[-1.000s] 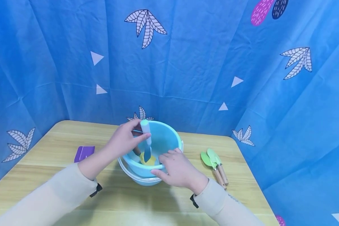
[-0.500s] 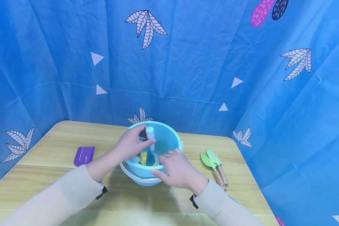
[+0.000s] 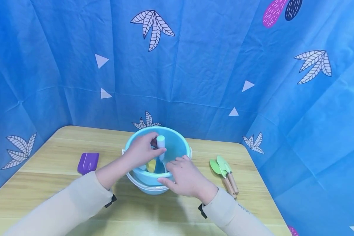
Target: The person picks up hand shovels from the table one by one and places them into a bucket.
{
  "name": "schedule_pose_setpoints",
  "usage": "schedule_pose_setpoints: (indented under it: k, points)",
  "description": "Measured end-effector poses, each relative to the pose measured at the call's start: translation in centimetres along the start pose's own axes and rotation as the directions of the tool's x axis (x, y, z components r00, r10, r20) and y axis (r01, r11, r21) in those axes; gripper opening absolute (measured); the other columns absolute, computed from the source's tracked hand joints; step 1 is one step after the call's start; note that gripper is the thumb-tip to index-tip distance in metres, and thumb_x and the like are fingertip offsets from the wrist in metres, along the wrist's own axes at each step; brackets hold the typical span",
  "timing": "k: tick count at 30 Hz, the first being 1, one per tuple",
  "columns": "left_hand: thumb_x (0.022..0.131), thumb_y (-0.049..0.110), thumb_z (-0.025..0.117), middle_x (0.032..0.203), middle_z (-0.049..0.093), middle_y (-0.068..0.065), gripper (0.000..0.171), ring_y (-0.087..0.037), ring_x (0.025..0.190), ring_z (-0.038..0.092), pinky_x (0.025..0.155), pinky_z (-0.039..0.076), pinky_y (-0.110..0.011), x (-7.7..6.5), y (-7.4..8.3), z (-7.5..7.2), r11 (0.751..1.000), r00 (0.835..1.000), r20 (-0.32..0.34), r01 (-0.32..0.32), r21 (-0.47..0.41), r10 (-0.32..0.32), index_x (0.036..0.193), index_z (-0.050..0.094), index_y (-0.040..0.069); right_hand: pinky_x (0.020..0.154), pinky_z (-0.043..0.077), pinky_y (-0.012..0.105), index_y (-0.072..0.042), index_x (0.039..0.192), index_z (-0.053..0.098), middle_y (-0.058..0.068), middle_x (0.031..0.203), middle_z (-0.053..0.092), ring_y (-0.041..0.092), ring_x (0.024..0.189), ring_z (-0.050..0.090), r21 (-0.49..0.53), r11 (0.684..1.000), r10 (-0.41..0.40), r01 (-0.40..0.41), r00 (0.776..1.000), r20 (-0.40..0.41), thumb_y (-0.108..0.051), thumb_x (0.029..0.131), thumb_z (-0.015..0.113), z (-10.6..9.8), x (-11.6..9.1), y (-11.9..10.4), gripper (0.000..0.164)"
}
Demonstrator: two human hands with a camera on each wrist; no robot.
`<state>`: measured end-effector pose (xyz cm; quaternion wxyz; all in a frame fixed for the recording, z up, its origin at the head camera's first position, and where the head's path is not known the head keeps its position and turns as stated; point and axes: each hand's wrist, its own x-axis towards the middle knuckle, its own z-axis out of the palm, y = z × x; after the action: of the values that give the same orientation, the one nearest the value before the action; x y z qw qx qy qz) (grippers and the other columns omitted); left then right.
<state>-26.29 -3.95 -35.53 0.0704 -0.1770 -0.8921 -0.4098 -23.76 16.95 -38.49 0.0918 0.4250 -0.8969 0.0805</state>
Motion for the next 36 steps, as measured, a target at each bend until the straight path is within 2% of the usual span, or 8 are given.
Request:
schedule_pose_setpoints:
  k: [5,12,16,20,26,36]
  points:
    - [0.090,0.030,0.076,0.079,0.059,0.001,0.024,-0.016,0.070,0.057,0.062,0.048,-0.032,0.1,0.0,0.3,1.000,1.000,0.012,0.025,0.018,-0.025,0.099,0.058,0.017,0.079,0.034,0.031,-0.023,0.079,0.049,-0.014,0.068,0.039,0.006,0.072,0.041,-0.014,1.000,-0.014,0.014,1.000,-0.013,-0.059,0.101,0.045,0.0,0.0,0.0,0.042]
    - [0.090,0.033,0.077,0.078,0.059,0.001,0.027,-0.016,0.070,0.058,0.062,0.047,-0.034,0.3,0.1,0.4,0.996,0.998,0.038,0.055,0.068,-0.058,0.098,0.056,0.017,0.077,0.033,0.030,-0.019,0.078,0.052,-0.013,0.067,0.037,0.006,0.070,0.040,-0.014,1.000,-0.019,0.019,1.000,-0.023,-0.058,0.101,0.046,0.0,0.0,0.0,0.046]
    - [0.089,0.034,0.077,0.077,0.060,0.002,0.028,-0.016,0.069,0.058,0.063,0.047,-0.036,0.5,0.2,0.6,0.990,0.994,0.054,0.085,0.109,-0.091,0.098,0.056,0.017,0.077,0.033,0.030,-0.020,0.077,0.051,-0.013,0.067,0.037,0.006,0.070,0.039,-0.014,1.000,-0.020,0.020,1.000,-0.024,-0.058,0.101,0.047,0.1,0.0,0.0,0.045]
    - [0.088,0.035,0.078,0.078,0.060,0.002,0.031,-0.017,0.070,0.059,0.067,0.047,-0.042,0.7,0.1,0.8,0.982,0.990,0.068,0.115,0.153,-0.126,0.100,0.056,0.016,0.077,0.033,0.030,-0.020,0.078,0.052,-0.013,0.067,0.038,0.006,0.070,0.039,-0.004,1.000,-0.016,0.016,1.000,-0.017,-0.057,0.101,0.046,0.1,0.0,0.0,0.044]
    - [0.087,0.036,0.078,0.081,0.059,0.002,0.034,-0.018,0.073,0.058,0.081,0.043,-0.059,1.1,0.0,1.0,0.964,0.979,0.101,0.151,0.221,-0.176,0.104,0.057,0.016,0.078,0.033,0.031,-0.020,0.079,0.052,-0.013,0.068,0.038,0.006,0.071,0.040,0.008,1.000,-0.005,0.005,1.000,-0.002,-0.059,0.101,0.045,0.2,0.0,0.0,0.045]
    - [0.087,0.037,0.078,0.082,0.060,0.002,0.037,-0.019,0.077,0.058,0.093,0.036,-0.069,1.4,0.3,1.4,0.945,0.962,0.159,0.173,0.278,-0.222,0.109,0.059,0.016,0.080,0.034,0.031,-0.024,0.080,0.050,-0.014,0.068,0.038,0.006,0.073,0.041,0.018,1.000,-0.002,0.002,1.000,-0.003,-0.059,0.101,0.044,0.2,0.0,-0.1,0.042]
